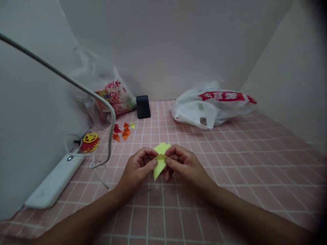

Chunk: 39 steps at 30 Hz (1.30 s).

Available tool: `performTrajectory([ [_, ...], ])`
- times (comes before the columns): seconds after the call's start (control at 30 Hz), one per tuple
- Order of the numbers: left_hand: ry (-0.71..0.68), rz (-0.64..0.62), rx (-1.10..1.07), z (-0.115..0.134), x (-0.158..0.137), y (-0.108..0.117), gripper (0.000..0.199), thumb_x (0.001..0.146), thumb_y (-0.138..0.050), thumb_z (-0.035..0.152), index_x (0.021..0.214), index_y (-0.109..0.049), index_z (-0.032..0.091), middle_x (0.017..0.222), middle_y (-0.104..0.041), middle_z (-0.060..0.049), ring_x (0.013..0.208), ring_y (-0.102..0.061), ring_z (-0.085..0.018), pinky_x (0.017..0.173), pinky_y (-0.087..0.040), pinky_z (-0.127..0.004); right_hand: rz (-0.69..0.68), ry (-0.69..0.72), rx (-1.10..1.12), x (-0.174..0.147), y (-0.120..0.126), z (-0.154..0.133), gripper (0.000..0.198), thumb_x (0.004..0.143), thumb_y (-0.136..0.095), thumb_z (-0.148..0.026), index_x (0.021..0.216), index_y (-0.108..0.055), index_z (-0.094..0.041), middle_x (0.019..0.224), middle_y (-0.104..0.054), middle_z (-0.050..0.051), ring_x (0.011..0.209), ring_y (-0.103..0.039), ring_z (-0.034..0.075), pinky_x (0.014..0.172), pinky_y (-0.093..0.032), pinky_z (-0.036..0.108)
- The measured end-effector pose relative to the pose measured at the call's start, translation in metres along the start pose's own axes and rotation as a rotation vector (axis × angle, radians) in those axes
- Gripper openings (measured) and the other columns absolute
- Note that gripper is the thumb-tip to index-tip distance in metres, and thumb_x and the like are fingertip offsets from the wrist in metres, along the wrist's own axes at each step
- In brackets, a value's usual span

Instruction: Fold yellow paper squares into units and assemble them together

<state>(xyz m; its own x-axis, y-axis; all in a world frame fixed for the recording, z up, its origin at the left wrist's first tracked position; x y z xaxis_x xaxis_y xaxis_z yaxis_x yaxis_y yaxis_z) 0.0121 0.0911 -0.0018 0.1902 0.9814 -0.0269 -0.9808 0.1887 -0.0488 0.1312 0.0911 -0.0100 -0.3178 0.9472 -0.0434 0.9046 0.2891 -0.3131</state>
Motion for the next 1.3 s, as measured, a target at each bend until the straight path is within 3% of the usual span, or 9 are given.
performTrajectory([
  [0.17, 0.02, 0.002, -0.086, -0.008, -0.001, 0.002, 0.011, 0.079, -0.07, 0.023, 0.086, -0.064, 0.017, 0.076, -0.062, 0.001, 0.069, -0.054, -0.011, 0.064, -0.043, -0.021, -0.022, 0.004, 0.087, 0.0, -0.001, 0.002, 0.015, 0.076, -0.066, -0.024, 0.088, -0.059, -0.019, 0.06, -0.068, -0.004, 0.042, -0.062, 0.011, 0.045, -0.05, 0.021],
  [0.5, 0.035, 0.007, -0.116, -0.008, -0.004, 0.003, 0.004, 0.077, -0.067, 0.019, 0.08, -0.068, 0.017, 0.074, -0.063, -0.001, 0.067, -0.054, -0.013, 0.064, -0.04, -0.025, -0.008, -0.063, 0.243, -0.002, 0.0, 0.01, 0.006, 0.071, -0.065, -0.02, 0.076, -0.063, -0.017, 0.06, -0.071, 0.0, 0.043, -0.064, 0.011, 0.045, -0.049, 0.021],
  [1.0, 0.094, 0.034, -0.1, -0.011, 0.0, 0.003, 0.016, 0.075, -0.074, 0.028, 0.077, -0.066, 0.015, 0.068, -0.063, 0.0, 0.063, -0.055, -0.011, 0.061, -0.042, -0.022, 0.0, 0.08, -0.121, -0.005, -0.001, -0.01, 0.004, 0.076, -0.058, -0.017, 0.077, -0.062, -0.018, 0.062, -0.065, -0.003, 0.049, -0.063, 0.01, 0.051, -0.049, 0.024],
  [1.2, 0.088, 0.078, -0.129, -0.012, 0.002, 0.008, 0.019, 0.073, -0.077, 0.026, 0.083, -0.065, 0.016, 0.07, -0.064, 0.002, 0.062, -0.057, -0.01, 0.059, -0.043, -0.021, -0.02, 0.121, -0.072, -0.004, 0.001, -0.01, 0.013, 0.083, -0.059, -0.023, 0.095, -0.061, -0.019, 0.07, -0.067, -0.001, 0.052, -0.065, 0.012, 0.053, -0.052, 0.025],
  [1.3, 0.092, 0.094, -0.142, -0.012, 0.002, 0.01, 0.02, 0.072, -0.077, 0.026, 0.085, -0.065, 0.016, 0.072, -0.065, 0.001, 0.063, -0.059, -0.011, 0.059, -0.044, -0.021, -0.03, 0.088, -0.058, -0.002, 0.003, -0.005, 0.013, 0.085, -0.06, -0.027, 0.094, -0.06, -0.018, 0.07, -0.067, -0.001, 0.05, -0.064, 0.012, 0.051, -0.052, 0.024],
])
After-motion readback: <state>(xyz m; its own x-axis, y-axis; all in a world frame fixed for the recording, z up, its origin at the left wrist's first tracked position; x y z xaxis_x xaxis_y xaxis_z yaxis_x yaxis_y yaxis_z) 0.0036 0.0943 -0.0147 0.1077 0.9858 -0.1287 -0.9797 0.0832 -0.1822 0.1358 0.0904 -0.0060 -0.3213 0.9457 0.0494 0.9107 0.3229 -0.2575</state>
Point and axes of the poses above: each hand's wrist, its own x-axis towards the middle knuckle, its own y-axis out of the back of the hand, z = x × y, the point moved 10 cm from there along x, towards the middle knuckle
